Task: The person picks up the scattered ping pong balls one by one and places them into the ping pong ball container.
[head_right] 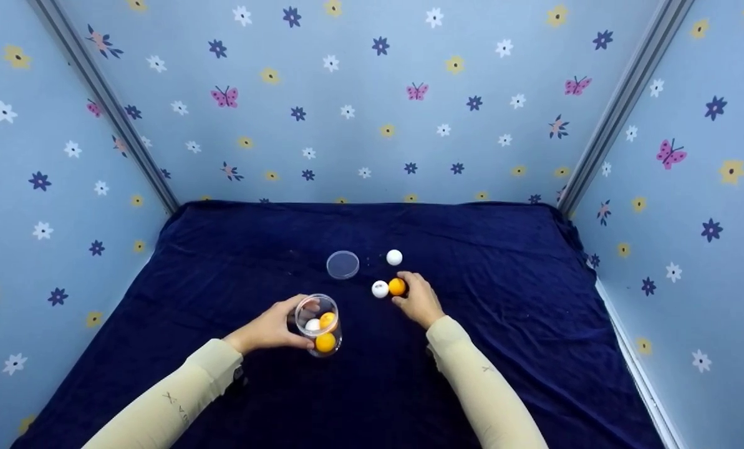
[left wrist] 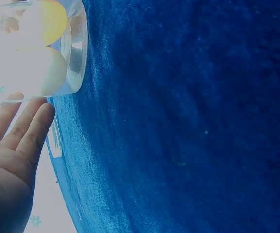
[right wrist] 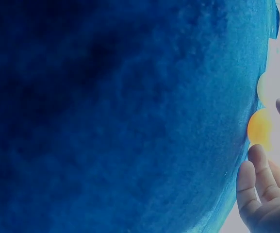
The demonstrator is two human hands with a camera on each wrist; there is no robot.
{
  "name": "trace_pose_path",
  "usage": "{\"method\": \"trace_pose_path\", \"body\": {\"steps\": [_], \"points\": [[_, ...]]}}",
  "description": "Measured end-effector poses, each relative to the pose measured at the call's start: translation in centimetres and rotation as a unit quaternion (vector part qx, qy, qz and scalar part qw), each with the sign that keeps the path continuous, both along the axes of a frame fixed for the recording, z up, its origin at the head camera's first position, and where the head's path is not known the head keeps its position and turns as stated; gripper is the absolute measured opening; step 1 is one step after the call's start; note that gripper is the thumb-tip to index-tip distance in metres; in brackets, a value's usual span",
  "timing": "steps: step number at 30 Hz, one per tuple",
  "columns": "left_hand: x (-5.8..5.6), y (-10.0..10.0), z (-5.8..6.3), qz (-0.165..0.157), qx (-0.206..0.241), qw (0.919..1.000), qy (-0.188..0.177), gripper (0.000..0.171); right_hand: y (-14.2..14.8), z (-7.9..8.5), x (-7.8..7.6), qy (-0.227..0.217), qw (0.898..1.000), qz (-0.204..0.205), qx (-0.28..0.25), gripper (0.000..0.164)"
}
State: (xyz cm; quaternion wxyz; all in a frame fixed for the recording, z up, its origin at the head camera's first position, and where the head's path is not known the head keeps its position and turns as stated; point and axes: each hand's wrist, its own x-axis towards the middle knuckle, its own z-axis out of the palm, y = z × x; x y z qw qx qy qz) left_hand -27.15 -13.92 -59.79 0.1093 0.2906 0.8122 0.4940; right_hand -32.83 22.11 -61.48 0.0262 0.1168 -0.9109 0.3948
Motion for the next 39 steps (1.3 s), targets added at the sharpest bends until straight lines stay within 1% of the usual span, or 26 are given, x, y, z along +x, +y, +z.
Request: {"method": "trace_pose_path", "body": {"steps": [10, 13, 19, 28, 39], "points": [[0.1, 0.0, 0.0, -0.004, 0.01, 0.9999, -0.009, 0.081, 0.4, -0.5, -0.5, -0.022, 1.0, -0.005, 0.011, 0.057], [0.1, 0.1, 0.0, -0.005, 0.013, 0.9998, -0.011, 0.081, 0.5, -0.5, -0.7, -0.023, 1.0, 0.0, 0.017, 0.057], [0.1, 0.1, 0.0, -0.005, 0.018, 0.9998, -0.008, 0.081, 0.3, -0.4, -0.9, -0.019, 0.999, 0.007, 0.028, 0.056], [0.1, 0.0, 0.0, -0.004, 0.008, 0.9999, -0.009, 0.084, 0.2, -0.6, -1.0, -0.007, 1.0, 0.003, 0.024, 0.043], [0.0, -0.1, 0.0, -0.004, 0.007, 0.9999, -0.008, 0.082, 0.3, -0.4, -1.1, 0.0, 1.0, 0.007, 0.012, 0.042]]}}
